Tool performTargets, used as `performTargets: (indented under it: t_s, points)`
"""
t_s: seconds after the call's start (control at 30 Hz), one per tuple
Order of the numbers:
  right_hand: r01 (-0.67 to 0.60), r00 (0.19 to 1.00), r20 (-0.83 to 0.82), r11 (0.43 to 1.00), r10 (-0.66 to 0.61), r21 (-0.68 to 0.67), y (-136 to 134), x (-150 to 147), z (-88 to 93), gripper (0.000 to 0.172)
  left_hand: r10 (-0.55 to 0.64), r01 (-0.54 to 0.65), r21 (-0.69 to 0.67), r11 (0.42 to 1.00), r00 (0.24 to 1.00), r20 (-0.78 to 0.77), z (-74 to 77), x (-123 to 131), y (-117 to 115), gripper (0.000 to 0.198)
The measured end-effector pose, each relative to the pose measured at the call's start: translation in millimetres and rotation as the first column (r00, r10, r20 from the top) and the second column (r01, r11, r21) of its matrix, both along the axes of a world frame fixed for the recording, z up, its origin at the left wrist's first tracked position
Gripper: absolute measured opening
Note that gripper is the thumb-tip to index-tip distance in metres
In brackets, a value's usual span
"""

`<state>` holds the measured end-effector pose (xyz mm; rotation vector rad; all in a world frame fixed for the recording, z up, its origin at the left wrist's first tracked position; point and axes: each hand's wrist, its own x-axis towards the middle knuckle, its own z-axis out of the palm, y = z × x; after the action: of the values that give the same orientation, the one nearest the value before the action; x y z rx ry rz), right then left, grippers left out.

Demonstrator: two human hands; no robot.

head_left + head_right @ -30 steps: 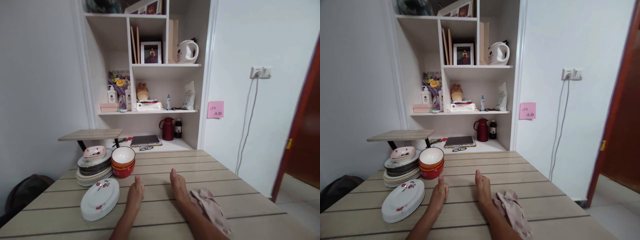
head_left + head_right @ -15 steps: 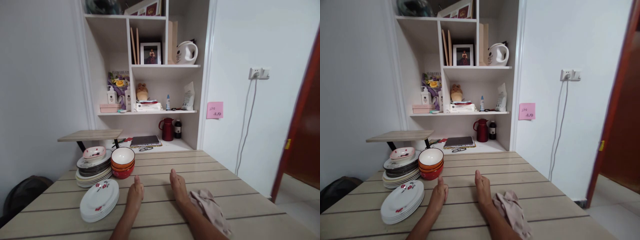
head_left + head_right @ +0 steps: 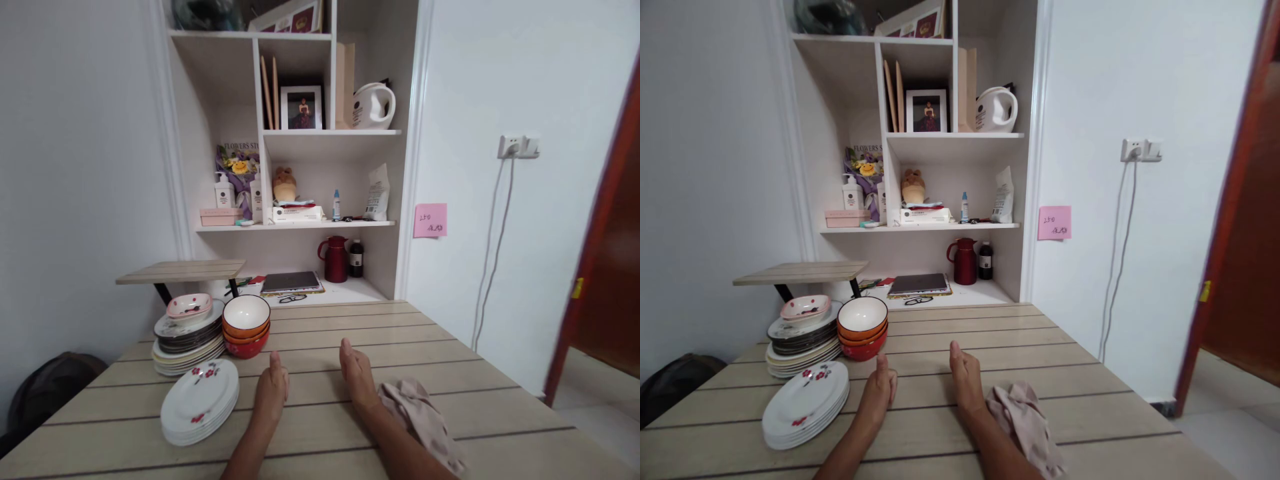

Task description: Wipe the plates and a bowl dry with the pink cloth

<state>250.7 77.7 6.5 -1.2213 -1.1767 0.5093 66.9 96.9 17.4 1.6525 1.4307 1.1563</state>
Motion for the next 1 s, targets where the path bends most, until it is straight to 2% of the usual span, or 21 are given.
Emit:
performTargets:
  t_s: [1.0]
  points:
    - [0.017, 1.0, -0.022, 1.0, -0.017, -0.008, 1.4, 2.6, 1.6, 0.054, -0.002, 0.002, 0.001, 1.0, 1.0, 0.012, 0.5, 0.3, -0.7, 0.077]
